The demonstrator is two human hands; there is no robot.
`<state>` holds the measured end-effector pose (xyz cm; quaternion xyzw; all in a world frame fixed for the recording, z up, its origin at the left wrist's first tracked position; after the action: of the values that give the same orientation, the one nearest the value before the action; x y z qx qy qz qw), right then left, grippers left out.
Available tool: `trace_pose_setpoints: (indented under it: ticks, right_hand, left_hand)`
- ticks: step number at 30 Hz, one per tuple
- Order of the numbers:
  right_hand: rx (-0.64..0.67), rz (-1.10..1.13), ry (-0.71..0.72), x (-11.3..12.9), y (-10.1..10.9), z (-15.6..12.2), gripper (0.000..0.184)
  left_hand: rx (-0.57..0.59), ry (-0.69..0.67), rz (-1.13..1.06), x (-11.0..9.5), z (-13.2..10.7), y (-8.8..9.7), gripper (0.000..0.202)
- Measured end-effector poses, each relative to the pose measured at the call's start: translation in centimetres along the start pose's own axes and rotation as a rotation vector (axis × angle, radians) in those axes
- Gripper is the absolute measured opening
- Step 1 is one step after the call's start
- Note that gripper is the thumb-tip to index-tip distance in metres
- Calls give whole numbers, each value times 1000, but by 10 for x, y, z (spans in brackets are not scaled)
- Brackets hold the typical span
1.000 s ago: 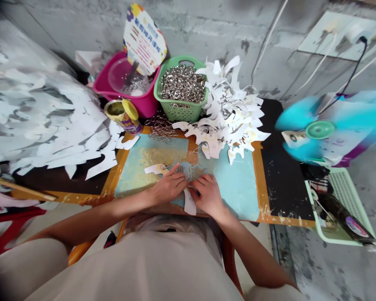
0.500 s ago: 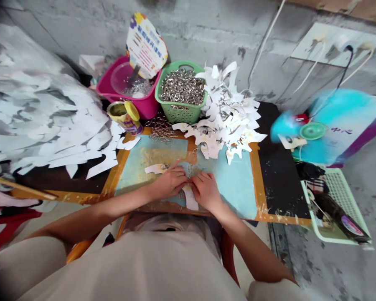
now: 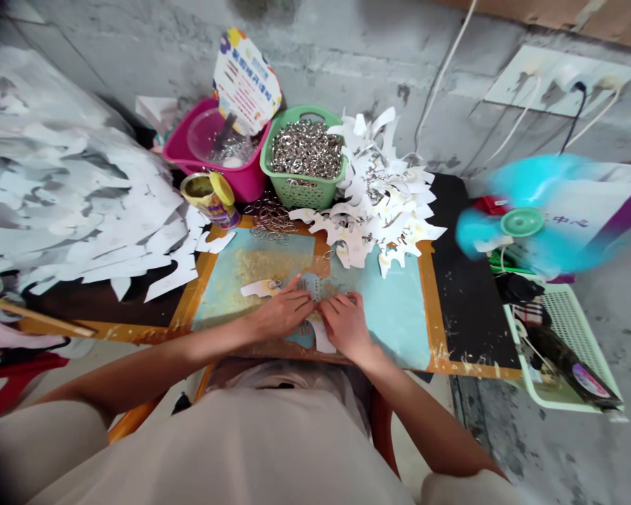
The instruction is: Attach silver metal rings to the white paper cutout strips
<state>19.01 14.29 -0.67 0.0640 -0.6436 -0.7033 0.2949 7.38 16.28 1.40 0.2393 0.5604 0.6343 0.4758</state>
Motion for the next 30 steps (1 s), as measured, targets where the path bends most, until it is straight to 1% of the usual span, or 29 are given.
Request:
trace_pose_setpoints:
  ticks: [2, 5, 7, 9, 11, 12, 13, 15, 16, 17, 18, 19, 21, 22, 24, 26, 27, 30]
  right_hand:
    - [-15, -19, 24, 2, 0, -6, 18]
    - [-21, -19, 54, 5, 0, -19, 23]
    - [3, -20, 72, 7, -1, -27, 29]
    - [29, -3, 78, 8, 0, -32, 33]
    - [36, 84, 59, 6, 4, -33, 30]
    - [13, 162, 19, 2, 8, -33, 26]
    - [-43, 251, -59, -4, 13, -32, 22]
    - [-217, 398, -278, -20, 22, -32, 21]
    - [-291, 427, -378, -25, 23, -33, 21]
    - [-327, 424, -443, -26, 22, -32, 22]
    - [-316, 398, -464, -23, 19, -29, 22]
    - [-269, 368, -450, -18, 13, -24, 21]
    - [-162, 364, -416, -9, 2, -15, 18]
    - [-131, 410, -418, -6, -2, -12, 18]
    - [-104, 578, -456, -5, -2, -9, 18]
    - [-94, 761, -484, -3, 6, -6, 19]
    - [-94, 825, -491, -2, 13, -5, 20]
    - [-89, 902, -482, 4, 38, -2, 20]
  left_hand:
    - [31, -15, -8, -3, -3, -2, 35]
    - [61, -92, 61, -12, -12, -7, 35]
    - [22, -138, 111, -17, -21, -9, 29]
    - [-29, -150, 150, -21, -29, -12, 26]
    - [-62, -122, 178, -22, -36, -14, 29]
    - [-65, -98, 185, -21, -39, -15, 29]
    - [-61, -71, 183, -21, -41, -16, 29]
    - [-51, 0, 167, -18, -43, -18, 31]
    - [-48, 36, 161, -16, -43, -18, 32]
    - [-50, 66, 158, -15, -44, -17, 34]
    - [-55, 90, 154, -14, -44, -16, 35]
    - [-66, 109, 142, -13, -45, -15, 36]
    - [-99, 137, 75, -11, -47, -9, 34]
    - [-128, 162, 16, -8, -48, -5, 31]
    - [-218, 240, -130, -3, -49, 8, 25]
    - [-291, 304, -269, 0, -48, 22, 22]
    - [-323, 326, -327, 1, -46, 29, 24]
    - [-407, 360, -436, 6, -36, 54, 49]
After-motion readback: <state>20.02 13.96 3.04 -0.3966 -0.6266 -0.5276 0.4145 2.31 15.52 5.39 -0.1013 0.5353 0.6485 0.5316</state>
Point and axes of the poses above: each hand's wrist, its own z-axis towards the middle knuckle, its own y-axis out of the back of the hand, x = y × z, the point moved 7 cm from there along z, towards the middle knuckle, and after that the axes turned 3 degrees about x, right-handed, at the moved point
